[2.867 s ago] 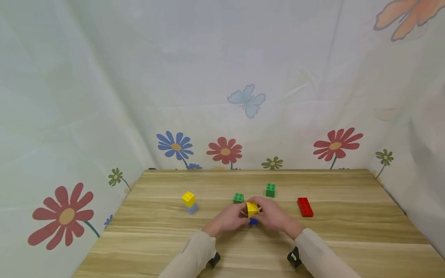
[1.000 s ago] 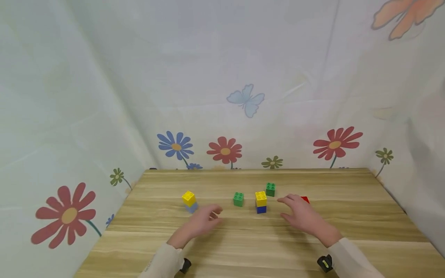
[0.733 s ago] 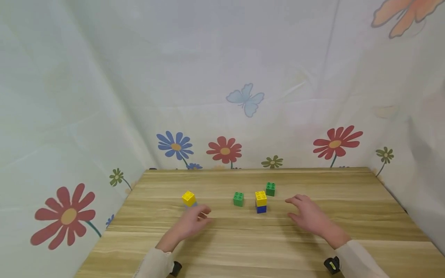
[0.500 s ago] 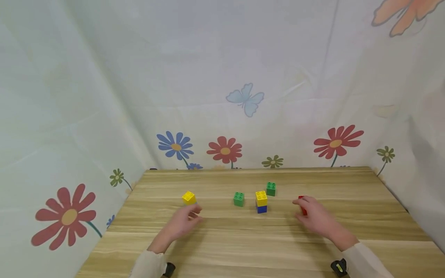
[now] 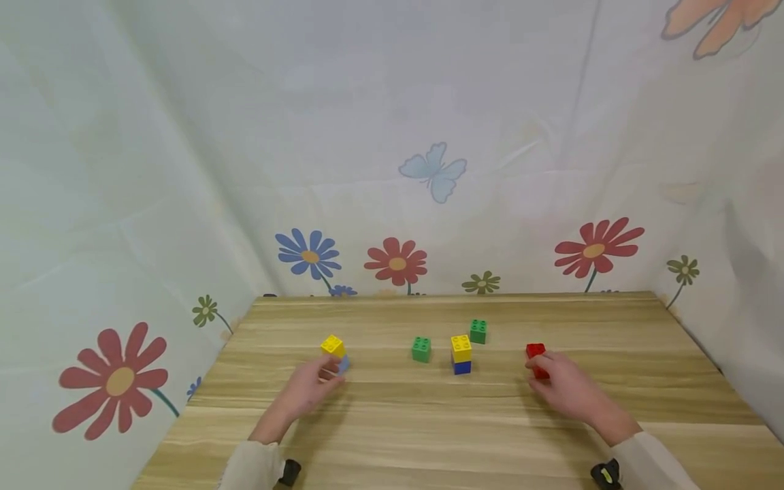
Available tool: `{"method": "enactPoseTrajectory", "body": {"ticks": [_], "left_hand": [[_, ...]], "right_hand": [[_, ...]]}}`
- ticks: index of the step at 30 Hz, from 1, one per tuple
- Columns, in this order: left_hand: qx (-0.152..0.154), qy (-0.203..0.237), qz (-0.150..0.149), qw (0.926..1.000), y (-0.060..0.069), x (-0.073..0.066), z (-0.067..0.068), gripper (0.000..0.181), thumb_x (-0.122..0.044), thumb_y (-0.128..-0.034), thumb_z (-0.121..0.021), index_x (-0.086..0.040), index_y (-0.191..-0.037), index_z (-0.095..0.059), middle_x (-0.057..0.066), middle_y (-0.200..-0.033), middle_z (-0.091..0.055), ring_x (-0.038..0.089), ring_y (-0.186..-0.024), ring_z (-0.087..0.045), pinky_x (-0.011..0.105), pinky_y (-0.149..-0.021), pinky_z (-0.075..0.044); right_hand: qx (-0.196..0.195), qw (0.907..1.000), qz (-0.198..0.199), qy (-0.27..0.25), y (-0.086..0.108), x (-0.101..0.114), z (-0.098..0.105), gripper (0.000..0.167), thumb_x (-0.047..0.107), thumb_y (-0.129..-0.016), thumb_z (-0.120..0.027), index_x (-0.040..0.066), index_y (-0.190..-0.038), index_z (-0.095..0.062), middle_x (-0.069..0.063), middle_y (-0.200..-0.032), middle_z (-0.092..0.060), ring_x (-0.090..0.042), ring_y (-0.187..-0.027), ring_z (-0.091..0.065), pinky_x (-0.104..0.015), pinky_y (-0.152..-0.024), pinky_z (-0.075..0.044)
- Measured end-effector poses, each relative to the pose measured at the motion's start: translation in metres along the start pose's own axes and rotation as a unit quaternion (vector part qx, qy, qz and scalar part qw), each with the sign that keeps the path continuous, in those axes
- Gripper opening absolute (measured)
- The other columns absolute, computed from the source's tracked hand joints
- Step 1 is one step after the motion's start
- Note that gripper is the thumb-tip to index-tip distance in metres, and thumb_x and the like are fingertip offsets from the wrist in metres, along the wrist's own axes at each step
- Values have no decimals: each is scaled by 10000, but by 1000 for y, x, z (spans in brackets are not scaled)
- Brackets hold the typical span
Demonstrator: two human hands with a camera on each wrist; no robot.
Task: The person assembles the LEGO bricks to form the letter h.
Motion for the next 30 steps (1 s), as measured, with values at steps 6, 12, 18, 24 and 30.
{"method": "enactPoseTrajectory", "body": {"ticks": [6,12,18,24,30], "left_hand": [[-42,54,-86,9999,0,0,-2,250,-115,-901,-639,22,-1105,-592,163,-1008,-638,251,-859,-653,386,-733,-528],[7,-41,-26,10000,-1,1,-3,252,-137,-913,-627,7,-1118,-596,140,-1012,-640,250,-876,-644,405,-752,-521],[28,-7,24,10000,-4,1,-2,257,-148,-916,-617,3,-1124,-599,136,-1018,-640,248,-892,-634,405,-766,-514],[-121,-36,193,9997,-6,2,5,269,-174,-923,-616,-19,-1142,-597,134,-1051,-635,242,-922,-625,405,-780,-509],[-292,-40,425,9987,-8,0,16,302,-216,-922,-625,-25,-1153,-588,117,-1068,-625,230,-934,-618,374,-767,-518]], "right_hand": [[-96,9999,121,-15,-1,-2,1,222,45,-751,-766,39,-945,-658,-30,-913,-633,-219,-817,-603,-394,-678,-512],[-4,10000,-6,-50,-1,-6,-1,247,41,-752,-766,17,-970,-652,-34,-906,-623,-210,-809,-596,-380,-671,-512],[63,9996,-254,74,-1,-13,-2,282,59,-752,-773,-10,-998,-654,-48,-894,-617,-184,-779,-575,-365,-659,-508],[-92,9994,-327,102,-1,-23,-1,321,51,-734,-787,-31,-1012,-649,-100,-908,-602,-258,-803,-594,-419,-681,-526],[-23,9983,-568,82,1,-33,-2,350,68,-740,-787,-26,-1041,-635,-163,-978,-589,-335,-860,-597,-475,-720,-523]]}}
Point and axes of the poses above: each hand's wrist, its own y-axis away from the middle knuckle, its own z-axis out of the back of the hand, x = y × z, the point moved 8 cm from there along -y, towards the middle knuckle
